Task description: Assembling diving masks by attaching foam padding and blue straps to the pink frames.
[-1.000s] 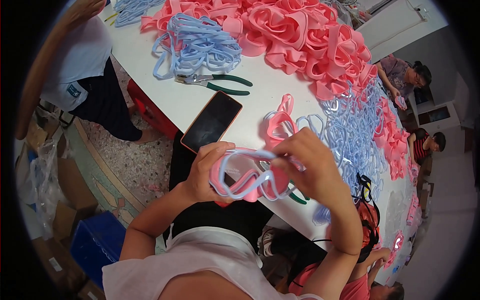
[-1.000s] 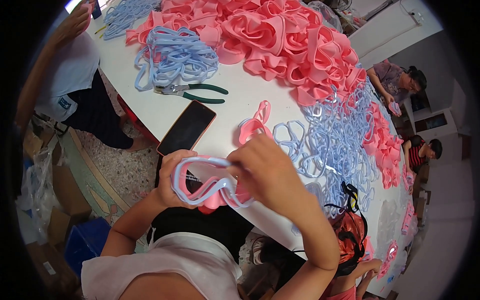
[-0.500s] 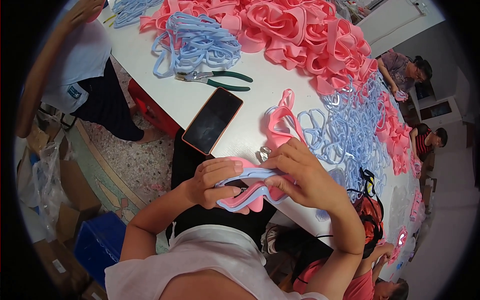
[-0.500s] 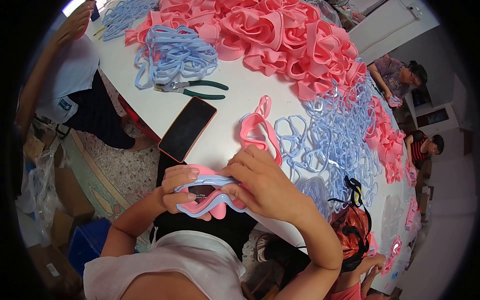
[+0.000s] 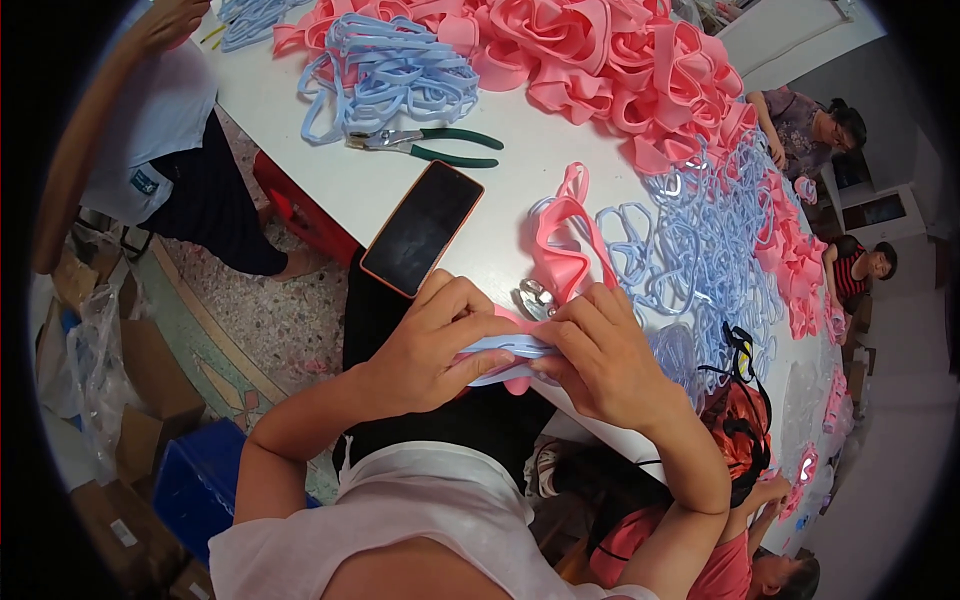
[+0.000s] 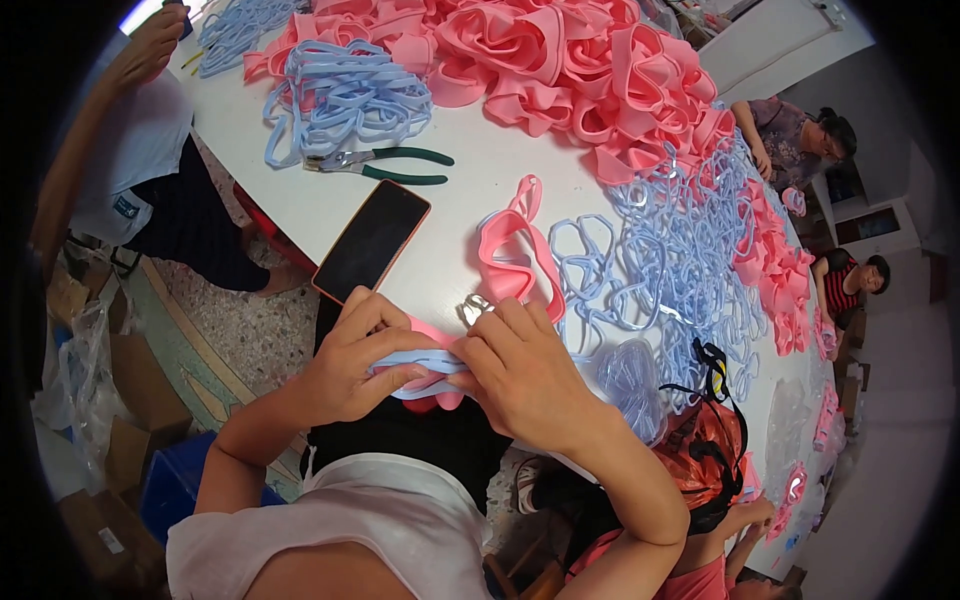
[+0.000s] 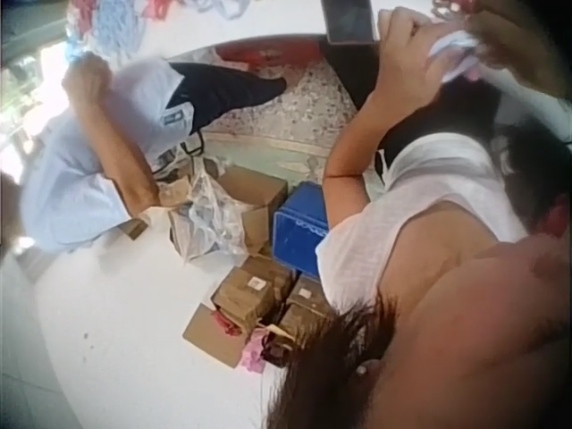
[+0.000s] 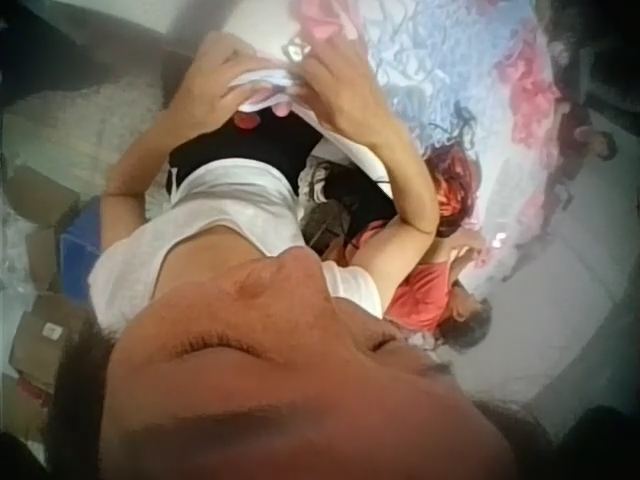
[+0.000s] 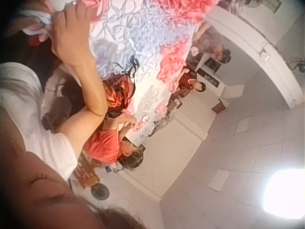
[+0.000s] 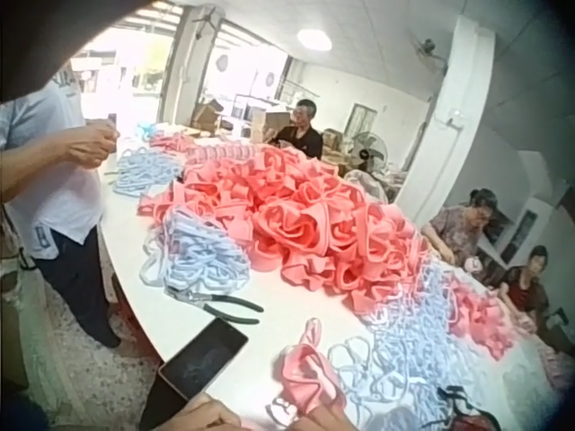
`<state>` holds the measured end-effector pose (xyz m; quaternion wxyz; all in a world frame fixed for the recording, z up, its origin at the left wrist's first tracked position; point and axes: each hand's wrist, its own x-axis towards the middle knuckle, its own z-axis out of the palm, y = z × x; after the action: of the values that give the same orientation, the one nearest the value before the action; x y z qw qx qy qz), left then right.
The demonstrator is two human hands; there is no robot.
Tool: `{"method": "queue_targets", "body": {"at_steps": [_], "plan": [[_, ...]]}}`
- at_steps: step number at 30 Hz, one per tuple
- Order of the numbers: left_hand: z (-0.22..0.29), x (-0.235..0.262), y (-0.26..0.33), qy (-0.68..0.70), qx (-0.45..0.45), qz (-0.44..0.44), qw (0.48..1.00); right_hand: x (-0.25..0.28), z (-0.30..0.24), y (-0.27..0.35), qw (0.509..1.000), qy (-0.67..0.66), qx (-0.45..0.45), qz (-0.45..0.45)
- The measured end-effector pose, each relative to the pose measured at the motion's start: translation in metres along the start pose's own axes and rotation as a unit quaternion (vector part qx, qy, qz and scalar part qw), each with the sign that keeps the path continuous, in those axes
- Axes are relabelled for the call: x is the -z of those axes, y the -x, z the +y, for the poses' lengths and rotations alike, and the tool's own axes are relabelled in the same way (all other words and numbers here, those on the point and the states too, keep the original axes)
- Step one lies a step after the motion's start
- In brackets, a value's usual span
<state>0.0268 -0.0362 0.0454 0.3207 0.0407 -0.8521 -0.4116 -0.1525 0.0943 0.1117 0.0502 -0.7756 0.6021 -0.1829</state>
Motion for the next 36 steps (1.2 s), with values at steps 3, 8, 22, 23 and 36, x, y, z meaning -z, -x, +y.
{"method": "queue_targets", "body": {"at_steps": [3, 8, 22, 23, 36], "plan": [[-0.001, -0.003, -0.005, 0.022, -0.020, -0.004, 1.000, -0.002, 0.003, 0.003, 1.000, -0.012, -0.011, -0.005], [-0.007, 0.004, -0.001, 0.008, -0.040, 0.007, 0.999, -0.007, 0.003, -0.005, 0.999, -0.028, 0.018, 0.019], [-0.016, 0.009, 0.019, 0.088, -0.130, -0.004, 0.988, -0.017, -0.024, 0.003, 0.999, -0.036, 0.033, 0.015], [-0.016, 0.009, 0.021, 0.085, -0.125, -0.002, 0.989, -0.018, -0.023, 0.003, 0.999, -0.041, 0.026, 0.014], [-0.031, 0.057, 0.028, -0.004, -0.082, 0.095, 0.992, -0.047, 0.007, 0.082, 0.895, 0.180, -0.361, -0.194]]}}
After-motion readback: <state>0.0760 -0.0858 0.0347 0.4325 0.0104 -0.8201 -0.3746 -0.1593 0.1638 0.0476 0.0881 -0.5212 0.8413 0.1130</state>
